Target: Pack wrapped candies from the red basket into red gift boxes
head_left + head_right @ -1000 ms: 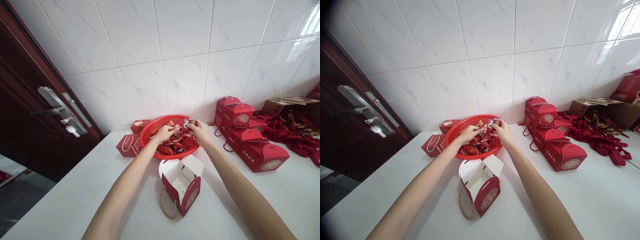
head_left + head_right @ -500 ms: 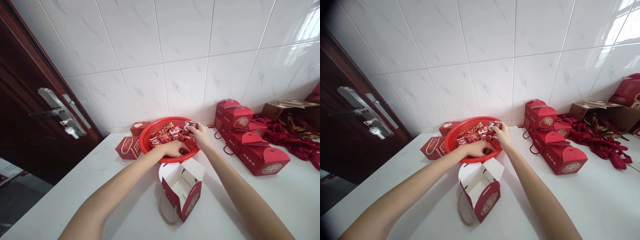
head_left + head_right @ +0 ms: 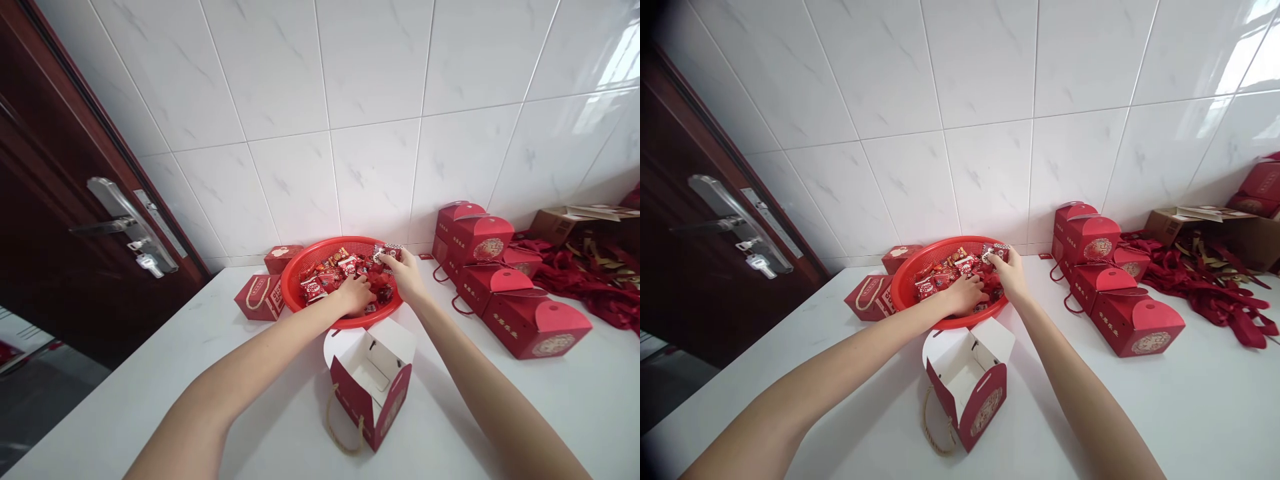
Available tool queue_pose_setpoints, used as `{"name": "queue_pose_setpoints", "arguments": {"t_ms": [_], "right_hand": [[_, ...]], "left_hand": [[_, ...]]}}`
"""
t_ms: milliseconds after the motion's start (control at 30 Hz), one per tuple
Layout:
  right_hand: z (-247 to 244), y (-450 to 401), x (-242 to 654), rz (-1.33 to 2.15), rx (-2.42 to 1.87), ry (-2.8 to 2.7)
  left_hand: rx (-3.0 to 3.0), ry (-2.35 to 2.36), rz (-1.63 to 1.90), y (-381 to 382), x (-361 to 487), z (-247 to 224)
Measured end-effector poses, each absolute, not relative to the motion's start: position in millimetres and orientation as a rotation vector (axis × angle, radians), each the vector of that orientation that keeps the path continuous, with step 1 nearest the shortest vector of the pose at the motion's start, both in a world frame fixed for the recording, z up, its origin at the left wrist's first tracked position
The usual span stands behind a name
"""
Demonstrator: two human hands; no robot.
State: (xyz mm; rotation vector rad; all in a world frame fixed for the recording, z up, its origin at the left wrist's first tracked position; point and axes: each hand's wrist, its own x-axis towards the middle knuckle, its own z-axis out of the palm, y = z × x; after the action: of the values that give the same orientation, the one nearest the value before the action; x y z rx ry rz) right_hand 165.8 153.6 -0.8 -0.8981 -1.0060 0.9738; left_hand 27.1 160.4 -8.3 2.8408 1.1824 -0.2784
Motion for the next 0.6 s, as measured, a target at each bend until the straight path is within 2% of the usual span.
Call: {"name": "queue_pose_setpoints", "arguments": {"t_ms": [333, 600], "right_hand": [[0, 151, 167, 0.989, -0.887, -1.038], [-1, 153, 167, 1.002, -0.87, -1.056]], "left_hand": [[2.619, 1.239, -0.01, 168, 18, -11], [2.244, 1.208, 0.546, 183, -7, 5]]}}
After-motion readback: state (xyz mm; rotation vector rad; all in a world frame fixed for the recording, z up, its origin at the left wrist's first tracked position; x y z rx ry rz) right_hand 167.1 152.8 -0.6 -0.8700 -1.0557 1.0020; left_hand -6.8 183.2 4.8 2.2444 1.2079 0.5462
